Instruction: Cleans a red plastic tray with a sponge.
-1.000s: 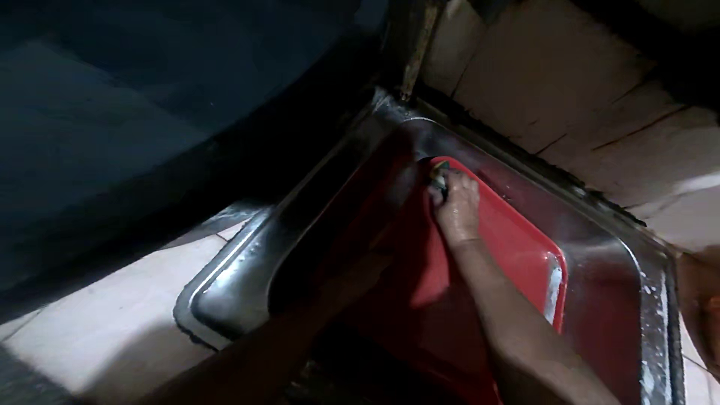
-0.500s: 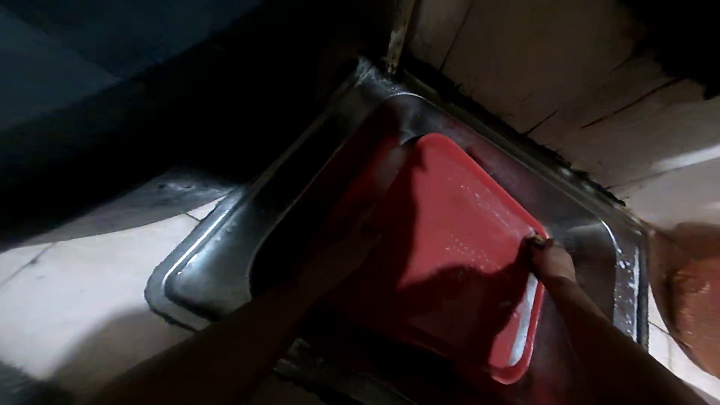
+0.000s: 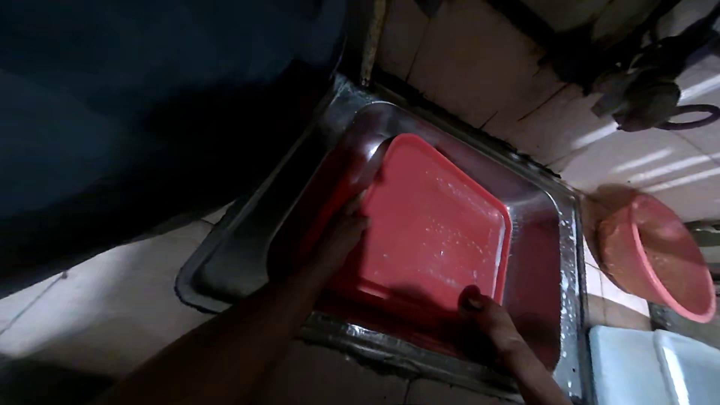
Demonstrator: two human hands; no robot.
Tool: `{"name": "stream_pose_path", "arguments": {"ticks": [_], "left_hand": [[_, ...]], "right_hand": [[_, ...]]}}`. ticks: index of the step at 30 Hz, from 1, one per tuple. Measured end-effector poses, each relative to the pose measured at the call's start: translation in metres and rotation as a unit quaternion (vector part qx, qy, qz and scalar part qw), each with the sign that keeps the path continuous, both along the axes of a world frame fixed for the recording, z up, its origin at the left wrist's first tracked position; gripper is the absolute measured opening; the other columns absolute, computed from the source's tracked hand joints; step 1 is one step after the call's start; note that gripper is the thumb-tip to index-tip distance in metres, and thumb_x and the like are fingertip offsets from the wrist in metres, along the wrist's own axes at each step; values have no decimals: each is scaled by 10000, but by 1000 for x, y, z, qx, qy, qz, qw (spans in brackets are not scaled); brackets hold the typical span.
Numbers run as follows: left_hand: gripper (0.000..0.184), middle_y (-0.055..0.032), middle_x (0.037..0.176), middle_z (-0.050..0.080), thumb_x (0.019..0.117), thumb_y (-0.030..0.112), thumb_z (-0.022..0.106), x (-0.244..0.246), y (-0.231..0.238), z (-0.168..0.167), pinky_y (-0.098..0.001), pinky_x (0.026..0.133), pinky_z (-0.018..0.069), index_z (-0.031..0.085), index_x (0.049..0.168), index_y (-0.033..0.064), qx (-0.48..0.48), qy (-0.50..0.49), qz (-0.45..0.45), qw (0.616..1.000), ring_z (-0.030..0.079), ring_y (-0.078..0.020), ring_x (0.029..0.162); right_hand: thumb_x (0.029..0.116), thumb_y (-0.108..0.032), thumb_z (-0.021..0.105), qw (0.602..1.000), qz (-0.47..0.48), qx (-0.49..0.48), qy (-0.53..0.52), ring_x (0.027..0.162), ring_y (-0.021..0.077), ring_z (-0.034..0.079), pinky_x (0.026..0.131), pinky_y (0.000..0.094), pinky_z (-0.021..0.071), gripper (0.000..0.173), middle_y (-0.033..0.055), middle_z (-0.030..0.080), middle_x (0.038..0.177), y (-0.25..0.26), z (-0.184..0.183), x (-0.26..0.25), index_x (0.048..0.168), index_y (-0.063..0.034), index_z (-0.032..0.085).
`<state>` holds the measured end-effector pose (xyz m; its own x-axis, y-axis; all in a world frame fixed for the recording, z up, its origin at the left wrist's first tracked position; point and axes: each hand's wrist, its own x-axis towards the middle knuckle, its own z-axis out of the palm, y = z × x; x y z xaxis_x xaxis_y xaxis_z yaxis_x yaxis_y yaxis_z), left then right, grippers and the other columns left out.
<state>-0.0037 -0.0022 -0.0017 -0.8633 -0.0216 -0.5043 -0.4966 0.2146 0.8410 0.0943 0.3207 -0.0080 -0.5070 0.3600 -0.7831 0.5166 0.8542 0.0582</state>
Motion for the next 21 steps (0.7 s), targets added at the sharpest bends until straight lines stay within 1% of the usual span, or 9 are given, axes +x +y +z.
{"name": "stream_pose_path", "arguments": {"ticks": [2,4,7,9,10,12,15,18,21], "left_hand": [[600,-66,1639,370,1054,127,555,0,-1,-3,-555,1119,397,349,1609,222,3,3,0,1000,428,-294,1445],[604,-94,1630,375,1054,134,557,0,-2,-9,-573,1115,391,341,1612,214,4,9,-8,1000,426,-317,1438],[636,-106,1612,403,1043,106,561,-1,-2,-4,-583,1079,425,324,1619,236,-17,-15,-16,1000,472,-333,1399],[648,-120,1576,446,1032,98,569,-1,0,-1,-587,1036,458,335,1611,270,-18,-36,-12,999,514,-339,1353],[657,-119,1561,464,1020,87,576,-1,0,-2,-579,1014,474,348,1604,285,-14,-44,-6,999,530,-332,1330],[661,-103,1582,442,1021,78,581,-5,2,-1,-562,1033,468,347,1606,278,-15,-60,-4,998,515,-316,1356],[663,-109,1590,431,1025,54,572,-9,2,3,-528,1041,467,334,1611,254,-24,-60,-16,998,518,-305,1357],[668,-111,1605,406,1044,79,560,-9,2,6,-519,1034,477,291,1624,272,-57,-63,-43,995,534,-312,1337],[647,-114,1580,443,1051,130,568,-7,-2,5,-517,1067,466,298,1625,260,-98,-47,-71,992,537,-306,1343]], "right_hand": [[998,-361,641,997,41,-51,32,1277,322,613,1101,535,460,476,161,642,1368,-55,17,-6,1415,-136,602],[1008,-296,620,977,108,-127,133,1252,284,627,1094,472,479,383,137,672,1315,-114,28,-7,1349,-124,654],[975,-198,643,882,248,-217,336,1256,313,602,1082,470,486,280,129,682,1271,-158,14,-12,1230,-113,722],[943,-204,680,819,299,-213,441,1218,302,638,1031,502,528,272,93,699,1267,-132,-15,-20,1206,-179,747],[936,-201,688,826,275,-184,457,1234,295,637,1052,506,518,279,86,701,1283,-104,-28,-24,1207,-185,754],[944,-195,684,873,156,-77,456,1232,344,630,1081,531,489,298,159,696,1259,-30,-48,-34,1215,-76,723],[1011,-271,625,921,-57,81,376,1312,464,535,1118,583,413,478,297,584,1365,37,-56,-55,1389,17,573],[1021,-268,590,907,-17,87,411,1282,493,551,1080,612,433,467,317,587,1349,-29,-42,-81,1376,36,580],[1008,-258,603,847,164,-66,502,1265,447,574,1042,630,453,399,240,622,1344,-132,-28,-101,1343,-44,636]]}}
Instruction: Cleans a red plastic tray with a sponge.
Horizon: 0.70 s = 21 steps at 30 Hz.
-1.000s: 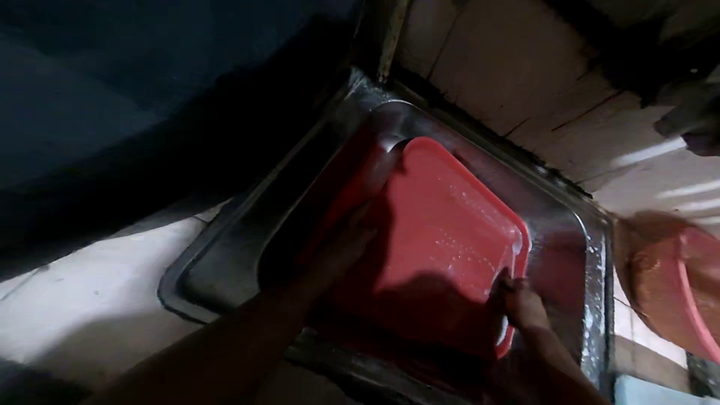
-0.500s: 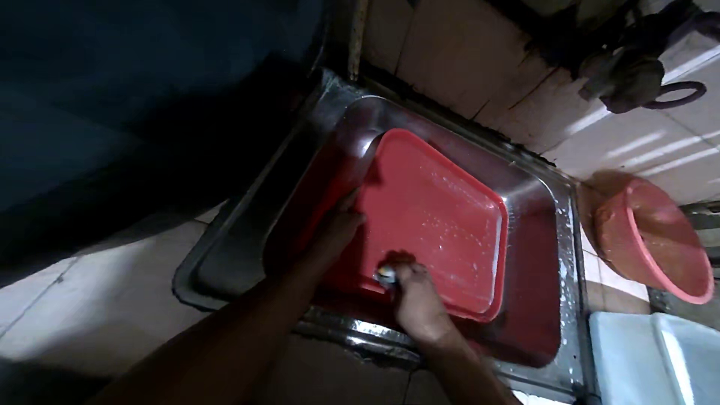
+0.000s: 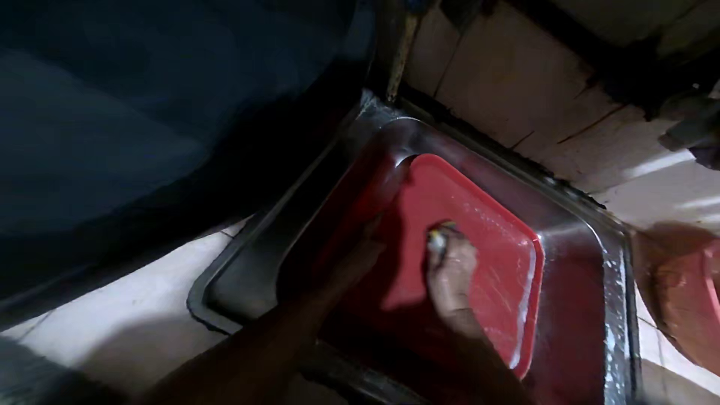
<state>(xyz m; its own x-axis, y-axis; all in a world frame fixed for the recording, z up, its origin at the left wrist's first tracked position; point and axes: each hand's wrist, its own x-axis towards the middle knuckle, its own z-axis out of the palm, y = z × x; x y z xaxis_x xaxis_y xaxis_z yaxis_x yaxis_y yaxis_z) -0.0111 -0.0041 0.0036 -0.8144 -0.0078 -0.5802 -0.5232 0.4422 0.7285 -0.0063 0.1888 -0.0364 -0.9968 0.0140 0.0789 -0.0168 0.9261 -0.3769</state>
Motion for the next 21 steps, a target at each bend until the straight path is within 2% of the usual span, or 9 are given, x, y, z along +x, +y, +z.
{"name": "stream_pose_path", "arguments": {"ticks": [2,4,6,8,10,13,15,17,21], "left_hand": [[607,-138,1511,517,1056,158,569,2,-2,2,-498,1050,486,331,1612,210,-21,9,-16,1000,577,-297,1293],[603,-109,1508,525,1053,177,579,2,-3,6,-456,1051,494,347,1607,227,-19,1,-12,1000,583,-254,1288],[570,-94,1542,494,1074,197,536,3,-3,8,-417,1078,476,342,1610,224,-21,1,-35,999,564,-226,1316],[463,-89,1596,430,1112,233,438,2,-5,12,-411,1131,418,416,1570,165,-71,17,-112,991,511,-232,1381],[425,-58,1642,368,1125,196,376,2,-8,16,-390,1172,381,478,1534,142,-113,43,-166,979,453,-211,1443],[424,-52,1633,388,1118,148,375,7,-9,16,-371,1157,399,482,1527,107,-129,89,-183,970,468,-197,1433],[425,-43,1541,511,1130,246,380,8,-9,15,-379,1097,454,494,1522,128,-87,85,-119,985,558,-177,1334],[402,-26,1590,455,1123,220,394,12,-10,9,-339,1108,445,541,1482,115,-117,114,-146,976,539,-153,1357],[407,-66,1520,530,1115,207,400,17,-9,0,-363,1105,455,535,1489,118,-165,161,-134,964,561,-186,1333]], "right_hand": [[983,-271,629,990,129,15,55,1238,382,607,982,599,495,359,153,651,1335,-22,-5,-12,1316,-148,680],[987,-301,627,986,146,21,79,1218,353,630,980,597,510,329,111,680,1306,17,-20,-25,1284,-184,705],[981,-235,637,997,22,46,52,1172,407,648,1008,615,499,299,198,702,1218,92,-32,-39,1211,-66,724],[1017,-277,602,984,-161,72,-33,1246,456,594,1077,610,447,399,279,647,1285,161,-36,-57,1290,9,656],[1037,-307,573,969,-226,62,-83,1303,491,530,1101,632,400,455,315,587,1349,179,-34,-74,1347,25,602],[1031,-259,599,986,-147,38,-70,1281,497,544,1088,632,413,420,336,594,1311,103,-9,-109,1300,65,611],[1042,-272,587,995,-87,7,-58,1281,501,530,1076,640,423,405,330,578,1311,37,4,-132,1280,55,606],[1029,-260,610,998,-44,-4,-48,1259,494,547,1060,623,443,376,319,596,1280,-12,14,-147,1244,48,635],[1031,-229,584,995,86,34,-27,1236,438,592,1053,596,469,342,256,638,1277,-57,25,-124,1271,9,640]]}}
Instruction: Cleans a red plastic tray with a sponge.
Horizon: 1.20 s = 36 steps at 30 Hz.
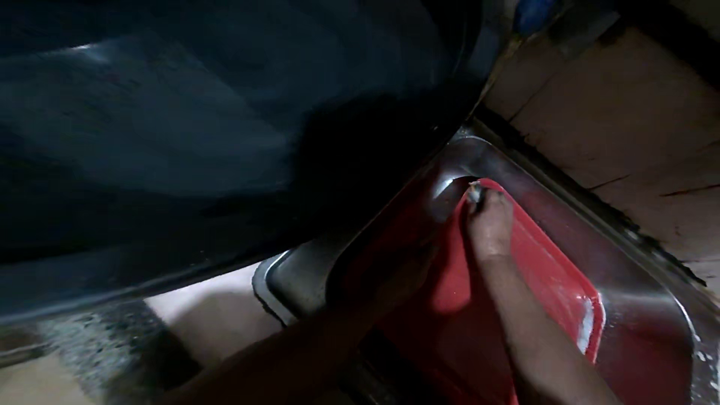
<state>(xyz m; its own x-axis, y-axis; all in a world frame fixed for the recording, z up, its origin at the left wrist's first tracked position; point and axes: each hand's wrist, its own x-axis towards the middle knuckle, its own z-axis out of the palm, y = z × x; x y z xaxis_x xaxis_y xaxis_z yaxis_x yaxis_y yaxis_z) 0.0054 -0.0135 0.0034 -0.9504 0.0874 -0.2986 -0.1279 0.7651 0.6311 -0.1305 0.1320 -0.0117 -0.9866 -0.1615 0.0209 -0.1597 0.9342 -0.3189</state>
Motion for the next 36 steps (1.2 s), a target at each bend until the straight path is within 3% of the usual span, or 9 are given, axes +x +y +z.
{"name": "stream_pose_path", "arguments": {"ticks": [3,6,10,13,16,23,27,30,36], "left_hand": [[387,-70,1298,680,1110,292,428,-1,0,11,-386,1030,524,593,1437,167,30,8,80,996,653,-176,1177],[429,-147,1396,589,1135,272,346,-8,3,55,-416,1090,438,492,1498,96,144,-149,123,970,574,-243,1264],[480,-96,1575,464,1144,256,273,-1,6,10,-375,1185,367,360,1594,113,165,-70,91,980,465,-179,1429],[471,-81,1582,459,1143,239,282,-1,9,0,-348,1200,345,385,1582,101,182,-42,86,979,440,-149,1448],[463,-104,1574,465,1141,209,289,-5,9,-3,-350,1204,340,397,1568,65,203,-22,82,975,439,-168,1450],[537,-95,1526,513,1089,206,501,-12,10,2,-402,1080,468,355,1606,202,145,-142,98,974,567,-215,1310],[419,-105,1599,422,1102,171,444,-12,9,12,-448,1104,441,493,1515,125,-8,-177,-27,984,530,-283,1359],[531,-93,1482,555,1106,255,456,-16,11,17,-457,1052,482,323,1619,291,24,-206,43,977,597,-263,1271],[410,-79,1535,497,1095,153,468,-9,10,8,-402,1056,480,500,1503,118,14,-127,0,992,578,-224,1284]], "right_hand": [[1000,-244,595,994,104,-24,20,1086,360,660,913,548,557,288,178,678,1161,0,-2,79,1190,-40,670],[921,-301,655,964,224,-73,124,911,257,724,785,435,597,204,77,763,979,16,-22,168,964,-164,800],[923,-203,679,983,175,-39,42,1090,407,688,969,566,534,259,202,731,1153,132,-33,199,1093,-34,773],[981,-196,606,996,-87,19,30,1149,555,607,1032,639,464,424,374,632,1208,234,-58,181,1239,140,622],[1025,-245,571,972,-226,55,20,1224,572,554,1054,683,419,470,373,599,1279,216,-55,130,1368,76,571],[997,-242,623,987,103,-27,123,1172,402,624,932,603,511,321,177,655,1285,23,-29,51,1288,-118,679],[1021,-226,605,999,-3,19,50,1247,472,578,1035,645,465,343,266,624,1306,115,-39,6,1297,-26,642],[1006,-224,638,989,-120,80,-25,1270,469,568,1068,648,438,337,287,626,1297,201,-45,8,1250,8,660],[1069,-393,494,920,-284,183,-199,1293,482,554,1038,664,447,473,288,605,1348,293,-42,25,1392,-57,577]]}}
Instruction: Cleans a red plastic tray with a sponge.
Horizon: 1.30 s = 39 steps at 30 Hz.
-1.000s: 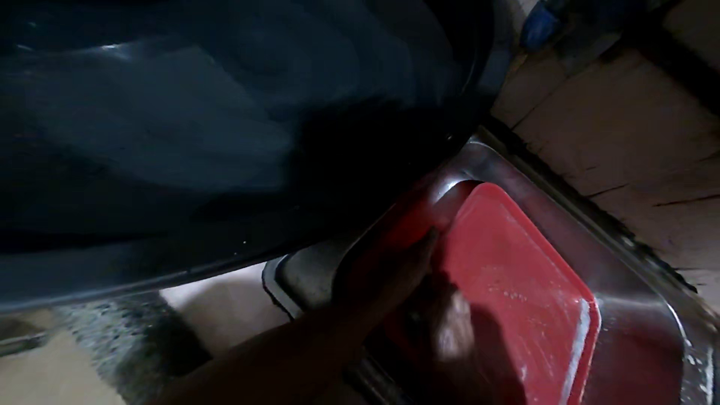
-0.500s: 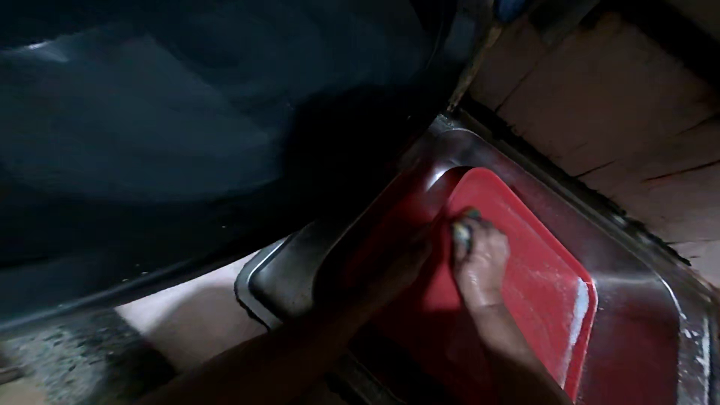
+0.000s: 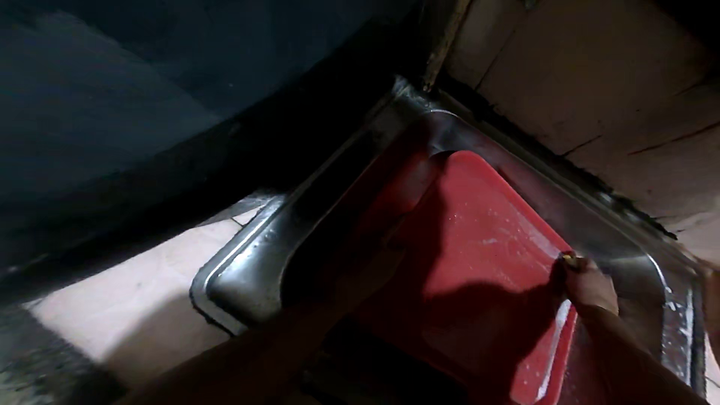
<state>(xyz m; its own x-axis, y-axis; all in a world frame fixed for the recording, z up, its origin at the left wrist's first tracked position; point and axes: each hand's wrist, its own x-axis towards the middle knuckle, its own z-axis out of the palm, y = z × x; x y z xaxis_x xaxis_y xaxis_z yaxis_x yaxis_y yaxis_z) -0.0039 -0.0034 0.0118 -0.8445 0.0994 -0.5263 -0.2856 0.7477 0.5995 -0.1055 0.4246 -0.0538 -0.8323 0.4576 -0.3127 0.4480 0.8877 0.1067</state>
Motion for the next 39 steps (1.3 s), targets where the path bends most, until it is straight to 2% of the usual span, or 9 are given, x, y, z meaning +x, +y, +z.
{"name": "stream_pose_path", "arguments": {"ticks": [2,6,15,19,23,27,30,33,39], "left_hand": [[419,-114,1523,509,1087,121,479,3,1,-3,-429,1050,487,494,1504,91,-7,30,-6,999,590,-262,1276],[562,-107,1471,558,1075,159,525,1,3,3,-475,988,522,360,1598,277,103,-8,128,986,622,-268,1215],[545,-100,1582,451,1073,151,532,-3,3,-15,-526,1109,436,377,1592,206,149,22,180,972,508,-300,1385],[551,-210,1482,531,1067,175,540,-2,1,-26,-564,1070,461,369,1591,155,8,41,113,993,573,-389,1298],[527,-202,1465,544,1005,144,590,5,1,-29,-534,1126,424,471,1511,59,-74,19,65,995,524,-355,1359],[651,-213,1669,245,1010,188,591,13,11,-51,-519,1242,263,337,1595,55,-74,81,-153,982,256,-366,1542],[564,-196,1547,478,986,289,658,25,28,-70,-534,1189,355,525,1496,87,-5,147,-441,885,433,-369,1450],[548,-212,1456,553,1020,328,628,34,49,-53,-613,1112,408,497,1524,158,-54,65,-591,802,505,-431,1360],[517,-174,1481,549,1047,183,563,35,60,-55,-664,1045,442,450,1550,226,-103,51,-625,772,524,-472,1325]], "right_hand": [[1090,-393,427,997,-14,37,-66,1294,474,560,1029,650,464,495,283,595,1370,-5,7,10,1437,-57,531],[1077,-356,432,987,-14,45,-152,1250,460,600,1007,646,492,513,268,602,1372,-25,14,72,1507,-79,465],[1027,-332,577,959,-61,-140,-237,1315,375,575,1107,576,443,490,202,605,1408,-87,37,209,1451,-88,552],[980,-319,677,949,-88,-266,-143,1254,347,613,1084,557,458,465,188,648,1334,-115,69,202,1384,-100,609],[970,-191,682,955,-22,-252,158,1049,325,700,950,559,540,316,180,721,1140,-93,162,231,1258,-61,687],[973,-132,642,921,-17,-185,342,1033,345,678,915,542,547,402,276,667,1177,-16,260,289,1311,79,590],[960,-168,667,908,-126,-162,365,1041,305,661,917,510,541,458,253,654,1196,39,282,339,1351,48,565],[951,-171,708,902,-205,-154,346,1093,362,657,956,566,519,531,257,654,1239,62,267,370,1425,0,540],[935,-187,740,938,-165,-144,270,1185,446,624,1046,614,465,495,273,664,1252,89,188,358,1377,-4,615]]}}
